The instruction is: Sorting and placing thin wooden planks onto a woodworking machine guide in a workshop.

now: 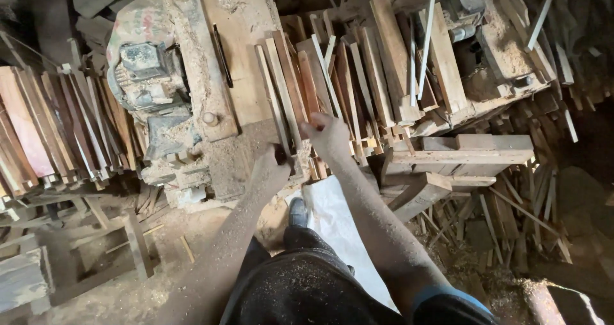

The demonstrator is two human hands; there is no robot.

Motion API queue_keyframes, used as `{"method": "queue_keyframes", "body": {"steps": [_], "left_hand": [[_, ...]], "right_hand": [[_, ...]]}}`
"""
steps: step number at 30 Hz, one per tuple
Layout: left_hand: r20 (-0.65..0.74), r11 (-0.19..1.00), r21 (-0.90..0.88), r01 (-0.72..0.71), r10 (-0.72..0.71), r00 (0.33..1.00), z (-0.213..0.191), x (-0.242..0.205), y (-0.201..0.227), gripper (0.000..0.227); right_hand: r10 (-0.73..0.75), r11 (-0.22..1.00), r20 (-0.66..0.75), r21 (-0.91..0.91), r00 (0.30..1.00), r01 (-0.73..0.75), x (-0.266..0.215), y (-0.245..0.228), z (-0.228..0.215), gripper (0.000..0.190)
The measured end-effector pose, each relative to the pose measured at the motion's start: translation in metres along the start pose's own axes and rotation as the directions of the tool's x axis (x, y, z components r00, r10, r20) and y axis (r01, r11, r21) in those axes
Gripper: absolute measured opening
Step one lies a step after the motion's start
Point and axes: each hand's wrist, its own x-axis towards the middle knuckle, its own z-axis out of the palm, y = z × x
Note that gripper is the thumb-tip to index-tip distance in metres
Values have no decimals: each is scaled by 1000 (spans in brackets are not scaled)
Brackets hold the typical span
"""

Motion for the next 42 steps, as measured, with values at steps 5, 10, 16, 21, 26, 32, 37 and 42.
{"method": "queue_keyframes", "body": {"steps": [5, 10, 16, 21, 26, 32, 37, 42], "left_hand": [[-58, 998, 46, 42, -39, 998, 1, 18, -46, 33], [-46, 993, 91, 78, -74, 996, -16, 8, -36, 33], [-88, 992, 87, 92, -85, 993, 16, 59, -83, 34], [-44, 977, 198, 80, -73, 996, -42, -5, 4, 35], [-54, 981, 186, 46, -36, 998, 8, 61, -65, 35], [-45, 989, 144, 24, -18, 999, -8, 42, -45, 34], [-62, 991, 136, -9, 18, 998, 30, 96, -96, 34], [-105, 989, 146, -12, 28, 994, 6, 35, -29, 33]], "right_hand": [[-280, 955, -86, -124, 956, 268, -24, 1, 32, 48], [-437, 812, 32, -415, 899, 410, -19, 7, 49, 70], [-389, 812, 6, -471, 921, 346, -6, 0, 62, 9], [-268, 713, 152, -633, 951, 302, 2, -12, 60, 24], [-147, 811, 219, -531, 965, 244, 16, -4, 55, 22], [37, 990, 322, 116, 946, -78, 64, 76, 96, 17], [90, 745, 458, 558, 884, -365, 55, 51, 49, 24], [147, 665, 413, 632, 899, -398, 67, 77, 24, 31]]}}
